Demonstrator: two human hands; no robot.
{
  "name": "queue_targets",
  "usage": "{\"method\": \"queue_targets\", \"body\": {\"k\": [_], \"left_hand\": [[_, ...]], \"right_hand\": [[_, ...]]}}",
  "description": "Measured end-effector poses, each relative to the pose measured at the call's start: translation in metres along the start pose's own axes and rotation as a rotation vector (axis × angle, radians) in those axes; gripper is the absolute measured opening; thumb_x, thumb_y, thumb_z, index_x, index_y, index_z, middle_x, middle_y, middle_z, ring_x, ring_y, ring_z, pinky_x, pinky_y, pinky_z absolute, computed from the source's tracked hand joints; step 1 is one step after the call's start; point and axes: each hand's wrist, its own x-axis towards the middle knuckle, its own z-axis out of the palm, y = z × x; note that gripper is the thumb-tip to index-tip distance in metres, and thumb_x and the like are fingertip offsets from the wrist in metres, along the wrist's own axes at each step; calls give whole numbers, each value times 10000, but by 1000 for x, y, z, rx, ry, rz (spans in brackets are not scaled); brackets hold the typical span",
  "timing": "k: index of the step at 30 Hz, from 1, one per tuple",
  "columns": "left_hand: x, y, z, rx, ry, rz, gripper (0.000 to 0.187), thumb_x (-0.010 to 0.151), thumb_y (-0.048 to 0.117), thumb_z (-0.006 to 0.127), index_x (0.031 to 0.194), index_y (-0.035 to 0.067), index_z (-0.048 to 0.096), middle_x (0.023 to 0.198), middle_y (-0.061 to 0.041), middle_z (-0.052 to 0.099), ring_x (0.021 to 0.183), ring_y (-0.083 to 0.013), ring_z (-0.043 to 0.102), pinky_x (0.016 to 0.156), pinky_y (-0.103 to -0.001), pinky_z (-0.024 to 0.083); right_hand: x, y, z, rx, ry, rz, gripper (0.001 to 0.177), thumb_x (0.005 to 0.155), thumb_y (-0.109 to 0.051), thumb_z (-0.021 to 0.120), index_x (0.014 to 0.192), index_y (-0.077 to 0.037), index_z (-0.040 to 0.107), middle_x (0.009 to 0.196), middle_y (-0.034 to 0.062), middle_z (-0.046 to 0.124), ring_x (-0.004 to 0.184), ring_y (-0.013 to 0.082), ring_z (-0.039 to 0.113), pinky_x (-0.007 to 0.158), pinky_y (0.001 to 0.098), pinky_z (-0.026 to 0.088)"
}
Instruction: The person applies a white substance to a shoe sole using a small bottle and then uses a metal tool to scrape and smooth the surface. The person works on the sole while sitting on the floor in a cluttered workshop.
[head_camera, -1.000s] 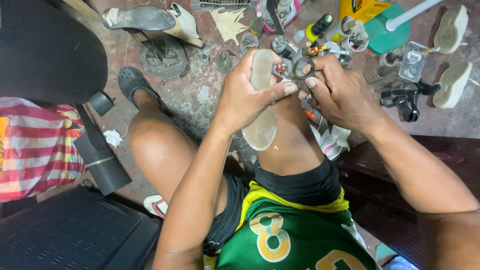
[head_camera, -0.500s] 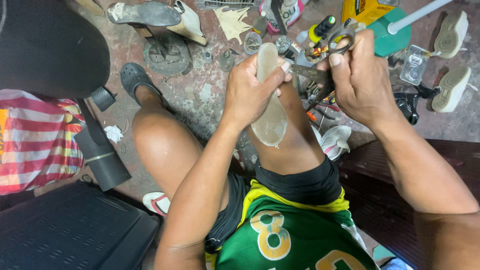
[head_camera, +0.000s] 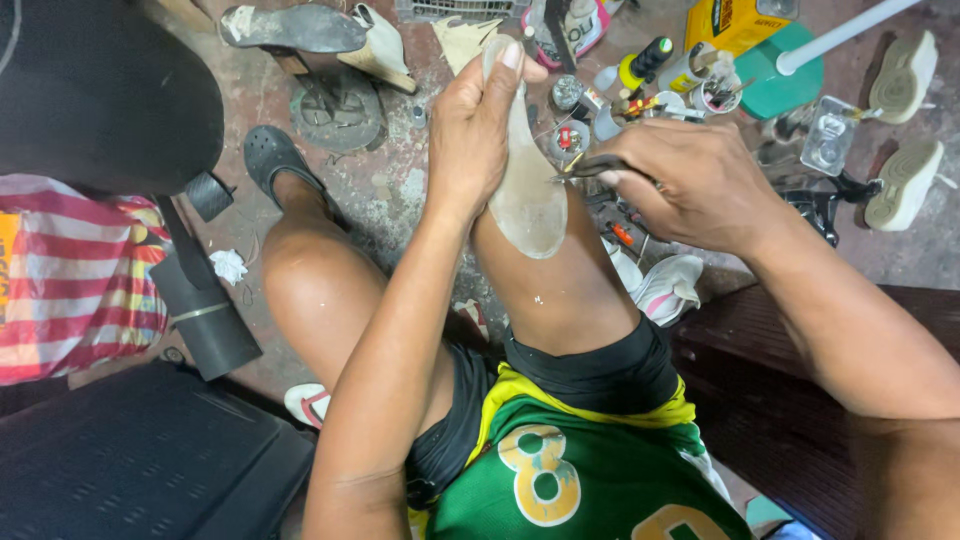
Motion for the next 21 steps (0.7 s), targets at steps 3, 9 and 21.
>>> {"method": "queue_targets", "body": {"k": [3, 9, 21], "left_hand": [[-2, -6, 2, -172, -36, -115, 367, 1085, 365, 528, 1031, 44, 699, 812, -3, 645, 745, -92, 593, 676, -252, 496], [-5, -13, 1, -361, -109, -224, 318, 1094, 329, 515, 1047, 23, 585, 762, -48, 618, 659, -137, 622, 630, -282, 551], [-5, -11, 4, -317, -70, -164, 304, 1104, 297, 479, 1047, 18, 583, 864, -33, 575, 698, -109, 567, 611, -300, 576]], "right_hand": [[9, -2, 13, -73, 1, -42, 156, 895, -99, 737, 1033, -72, 671, 859, 89, 630, 800, 308, 660, 663, 420, 510], [19, -1, 29, -94, -8, -67, 155, 896, -151, 759, 913, -77, 624, 770, 64, 590, 747, 291, 636, 587, 425, 480], [-7, 6, 43, -27, -22, -89, 145, 796, -75, 720, 865, -105, 596, 752, 30, 555, 715, 245, 620, 564, 400, 479]]}}
